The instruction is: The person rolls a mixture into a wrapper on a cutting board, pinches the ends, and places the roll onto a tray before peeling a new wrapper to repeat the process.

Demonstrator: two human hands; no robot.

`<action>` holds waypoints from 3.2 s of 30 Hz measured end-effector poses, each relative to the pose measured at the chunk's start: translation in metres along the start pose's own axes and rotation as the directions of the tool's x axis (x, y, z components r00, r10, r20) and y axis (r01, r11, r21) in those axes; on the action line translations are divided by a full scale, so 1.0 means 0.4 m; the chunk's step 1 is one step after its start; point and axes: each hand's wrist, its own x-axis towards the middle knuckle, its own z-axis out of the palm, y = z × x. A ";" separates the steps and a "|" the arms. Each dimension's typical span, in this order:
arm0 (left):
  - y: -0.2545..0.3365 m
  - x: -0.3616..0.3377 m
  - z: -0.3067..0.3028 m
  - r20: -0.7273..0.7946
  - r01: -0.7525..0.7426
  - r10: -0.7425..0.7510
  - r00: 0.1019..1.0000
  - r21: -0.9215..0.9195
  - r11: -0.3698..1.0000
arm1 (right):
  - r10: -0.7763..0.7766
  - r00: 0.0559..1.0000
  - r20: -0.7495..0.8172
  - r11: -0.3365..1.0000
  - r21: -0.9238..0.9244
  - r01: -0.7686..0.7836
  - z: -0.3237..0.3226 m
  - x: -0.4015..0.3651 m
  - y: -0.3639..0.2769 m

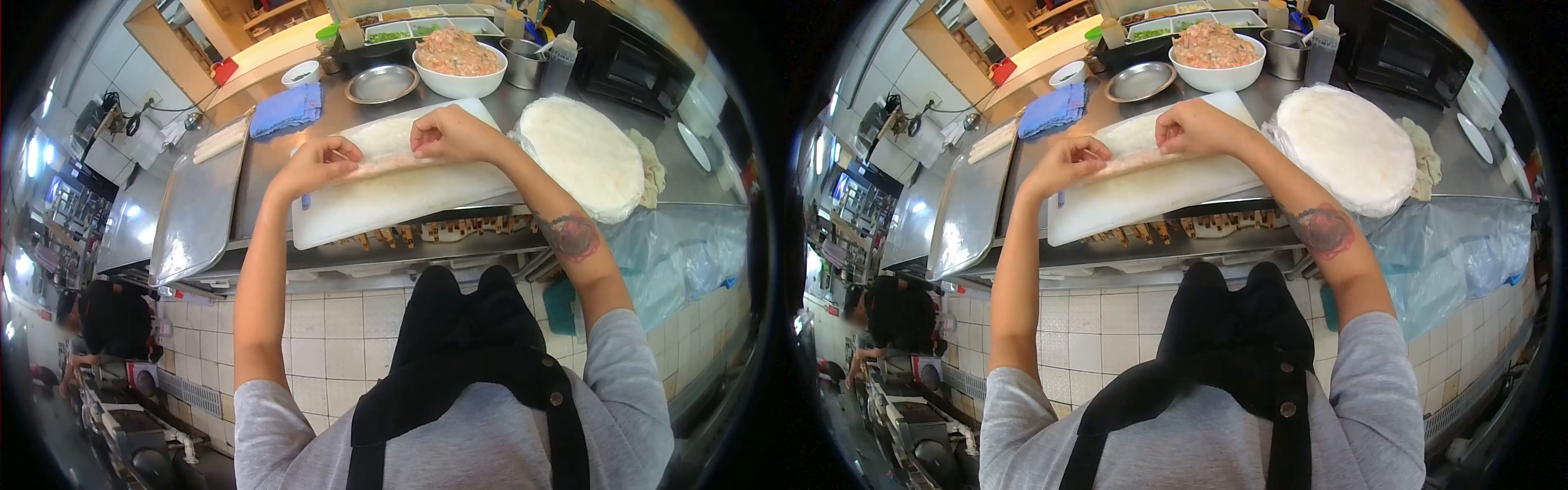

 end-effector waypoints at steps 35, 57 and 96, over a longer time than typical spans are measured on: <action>0.064 -0.046 0.070 -0.112 -0.134 0.210 0.971 0.472 0.871 | 0.027 0.996 -0.080 0.970 -0.238 -0.046 -0.024 -0.107 0.023; 0.135 0.016 0.210 -0.167 -0.356 0.480 0.861 0.475 0.804 | 0.038 0.994 -0.102 0.998 0.051 -0.033 -0.048 -0.118 0.054; 0.138 0.252 0.113 0.346 -0.105 0.049 0.937 0.147 0.983 | -0.002 0.995 0.100 0.995 -0.094 0.012 -0.013 -0.057 0.010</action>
